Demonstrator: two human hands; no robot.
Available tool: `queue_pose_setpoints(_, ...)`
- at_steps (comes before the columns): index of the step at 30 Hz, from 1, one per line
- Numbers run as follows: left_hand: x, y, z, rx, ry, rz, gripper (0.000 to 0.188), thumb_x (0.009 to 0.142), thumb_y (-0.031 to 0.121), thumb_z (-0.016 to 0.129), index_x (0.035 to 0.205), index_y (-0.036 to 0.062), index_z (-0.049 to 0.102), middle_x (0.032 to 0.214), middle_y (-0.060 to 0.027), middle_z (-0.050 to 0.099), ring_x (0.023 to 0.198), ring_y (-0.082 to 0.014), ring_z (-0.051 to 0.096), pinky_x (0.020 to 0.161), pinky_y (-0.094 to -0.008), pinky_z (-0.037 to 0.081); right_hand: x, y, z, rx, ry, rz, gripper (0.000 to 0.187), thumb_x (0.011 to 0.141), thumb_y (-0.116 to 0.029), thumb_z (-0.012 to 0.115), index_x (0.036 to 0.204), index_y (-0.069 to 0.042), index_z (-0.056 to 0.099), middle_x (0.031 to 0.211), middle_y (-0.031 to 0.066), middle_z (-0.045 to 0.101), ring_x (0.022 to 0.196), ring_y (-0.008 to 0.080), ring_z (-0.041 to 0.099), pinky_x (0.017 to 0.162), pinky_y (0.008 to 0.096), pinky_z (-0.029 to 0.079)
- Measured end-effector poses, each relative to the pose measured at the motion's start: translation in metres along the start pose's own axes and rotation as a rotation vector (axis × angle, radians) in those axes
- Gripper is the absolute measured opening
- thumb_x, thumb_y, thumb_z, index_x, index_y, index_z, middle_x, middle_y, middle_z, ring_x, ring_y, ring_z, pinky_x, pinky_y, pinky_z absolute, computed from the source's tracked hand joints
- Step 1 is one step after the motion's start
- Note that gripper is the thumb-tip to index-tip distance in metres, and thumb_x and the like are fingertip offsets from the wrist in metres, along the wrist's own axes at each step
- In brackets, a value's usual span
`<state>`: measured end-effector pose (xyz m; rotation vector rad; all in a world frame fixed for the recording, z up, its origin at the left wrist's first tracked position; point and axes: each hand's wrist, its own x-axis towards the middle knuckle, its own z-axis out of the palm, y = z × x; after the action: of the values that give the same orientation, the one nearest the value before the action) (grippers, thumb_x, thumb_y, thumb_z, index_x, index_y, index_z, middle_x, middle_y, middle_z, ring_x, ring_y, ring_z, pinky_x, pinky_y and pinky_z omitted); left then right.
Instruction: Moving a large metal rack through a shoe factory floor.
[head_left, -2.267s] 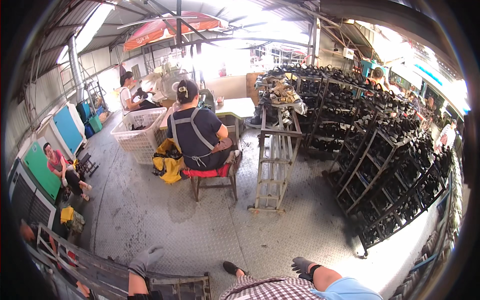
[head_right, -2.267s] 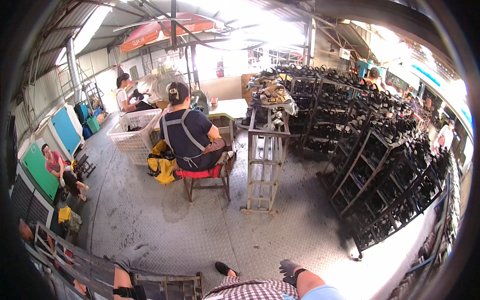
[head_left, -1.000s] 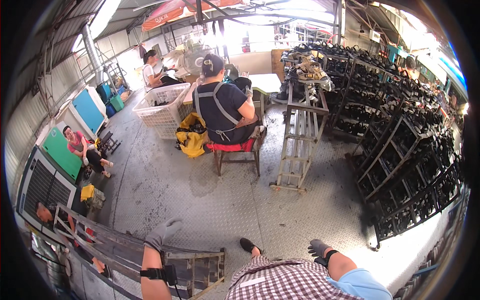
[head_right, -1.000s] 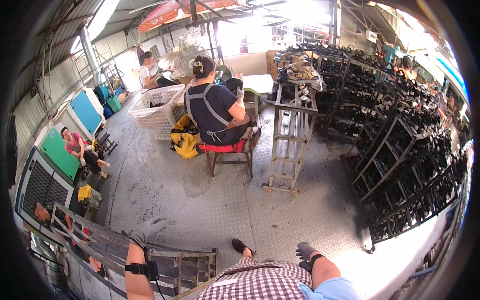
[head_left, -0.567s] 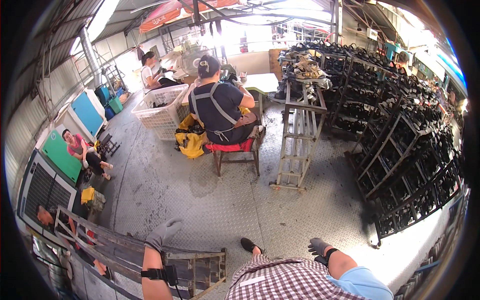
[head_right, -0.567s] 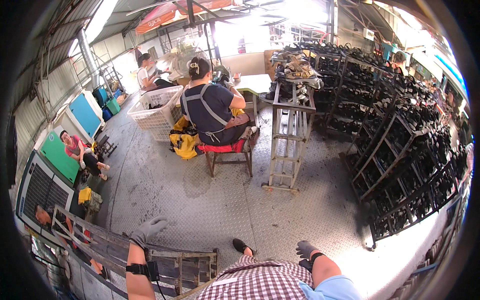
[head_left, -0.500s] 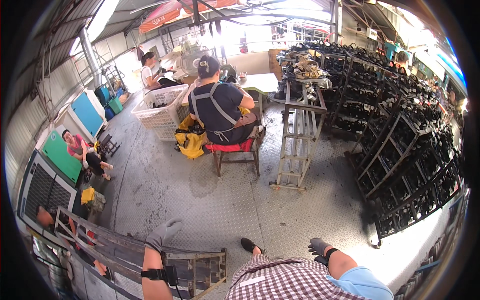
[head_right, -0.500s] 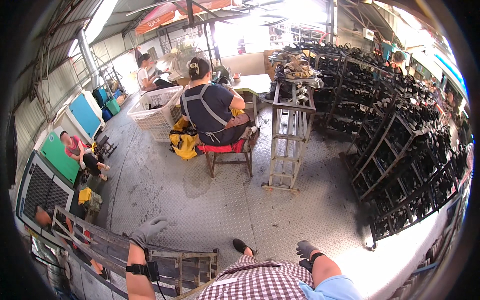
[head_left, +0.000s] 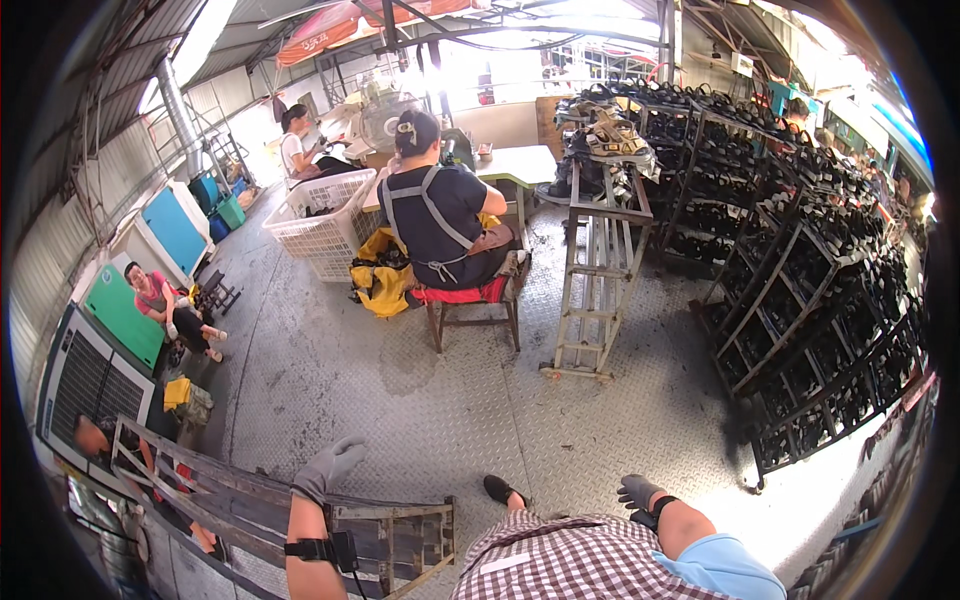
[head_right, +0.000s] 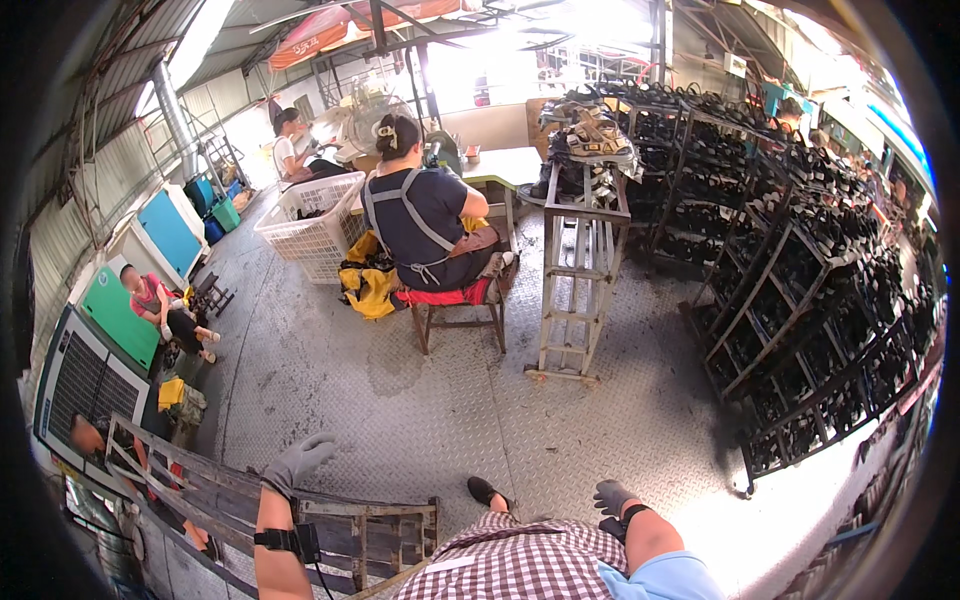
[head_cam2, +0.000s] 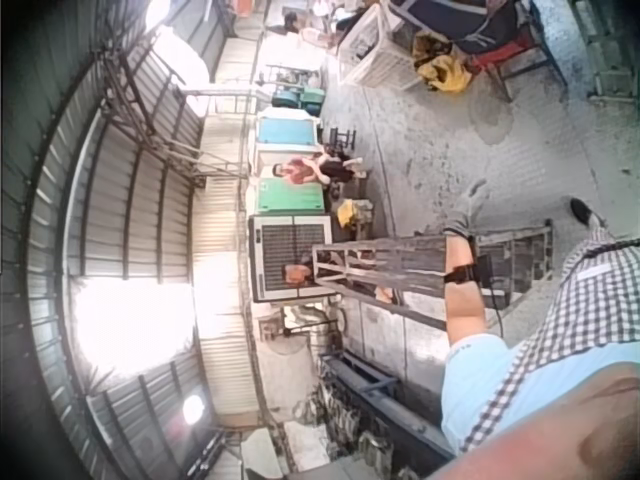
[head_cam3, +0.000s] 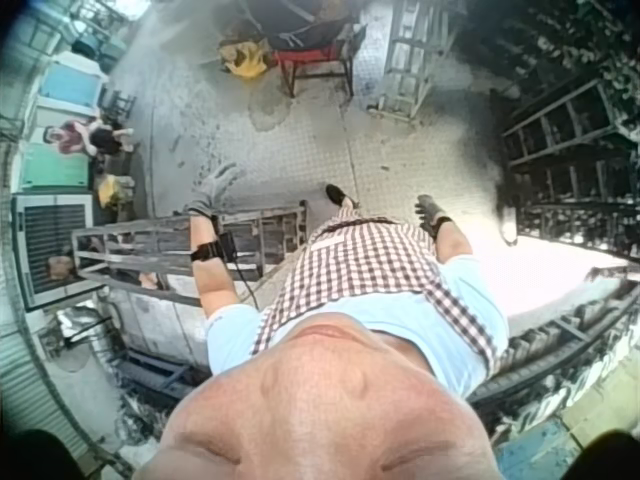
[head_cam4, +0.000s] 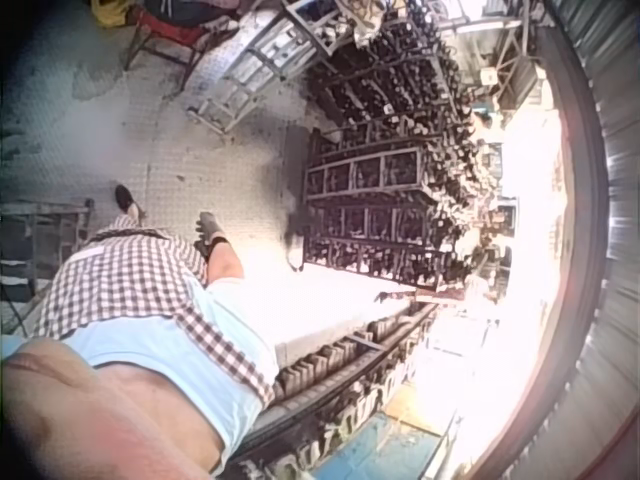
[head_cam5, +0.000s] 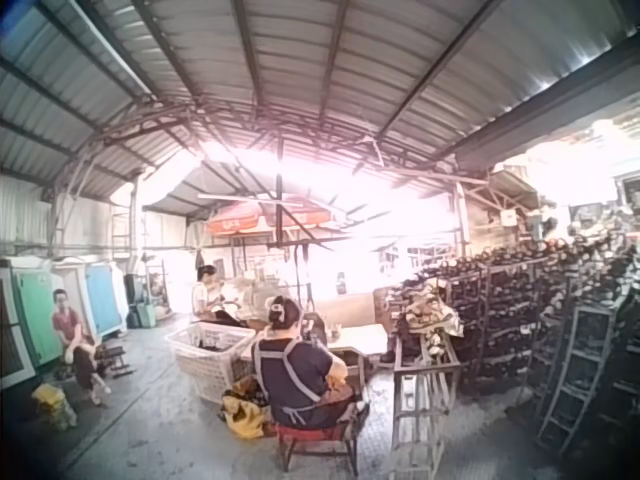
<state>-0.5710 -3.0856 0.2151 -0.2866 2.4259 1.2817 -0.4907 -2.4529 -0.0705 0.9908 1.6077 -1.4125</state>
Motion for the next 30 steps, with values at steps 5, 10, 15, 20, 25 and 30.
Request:
queue_pose_setpoints(5,0.000,0.001,-0.001,0.021,0.007,0.041,0.046,0.090,0.036,0.062,0.125,0.0060,0.061,0.097,-0.0019,0.064,0.083,-0.0110,0.056,0.073,-0.0266,0.047,0.006,0.003,-0.002,0.045,-0.042,0.025,0.046,0.098,-0.027,0.035,0.142,-0.014,0.035,0.146,0.0136,0.045,0.121,0.0347,0.054,0.095,0.0521,0.046)
queue_pose_setpoints(10,-0.002,0.006,-0.003,0.045,-0.040,-0.038,0.050,0.091,0.033,0.061,0.130,0.0026,0.056,0.109,-0.0040,0.063,0.095,-0.0139,0.058,0.085,-0.0274,0.047,0.008,0.004,-0.002,0.038,0.011,0.015,0.044,0.097,-0.029,0.041,0.138,-0.014,0.038,0.132,0.0117,0.057,0.095,0.0267,0.065,0.071,0.0436,0.053)
queue_pose_setpoints(15,-0.006,0.012,-0.002,0.000,-0.041,-0.030,0.048,0.091,0.034,0.061,0.130,0.0040,0.057,0.106,-0.0036,0.063,0.093,-0.0130,0.058,0.083,-0.0268,0.047,0.008,0.005,0.000,0.013,0.049,0.004,0.046,0.097,-0.030,0.043,0.140,-0.014,0.037,0.130,0.0125,0.058,0.095,0.0267,0.065,0.071,0.0444,0.054)
queue_pose_setpoints(20,-0.006,0.014,0.000,-0.019,-0.032,-0.025,0.048,0.091,0.034,0.061,0.129,0.0051,0.057,0.105,-0.0033,0.063,0.093,-0.0124,0.058,0.083,-0.0264,0.047,0.011,0.006,-0.002,0.001,0.075,0.017,0.046,0.097,-0.031,0.044,0.139,-0.014,0.037,0.129,0.0125,0.058,0.095,0.0279,0.065,0.071,0.0458,0.054)
queue_pose_setpoints(25,-0.006,0.014,0.000,0.066,-0.010,0.021,0.049,0.091,0.035,0.060,0.129,0.0045,0.057,0.105,-0.0042,0.064,0.094,-0.0130,0.058,0.082,-0.0271,0.047,0.011,0.006,-0.003,0.022,0.058,-0.006,0.046,0.097,-0.031,0.044,0.139,-0.014,0.038,0.128,0.0125,0.059,0.095,0.0283,0.065,0.072,0.0458,0.054)
queue_pose_setpoints(30,-0.004,0.009,-0.001,0.047,-0.020,0.018,0.050,0.091,0.036,0.060,0.130,0.0039,0.057,0.107,-0.0060,0.065,0.095,-0.0146,0.059,0.084,-0.0278,0.047,0.008,0.005,-0.003,0.033,0.053,-0.006,0.047,0.097,-0.030,0.044,0.140,-0.014,0.037,0.127,0.0126,0.059,0.094,0.0281,0.066,0.072,0.0456,0.054)
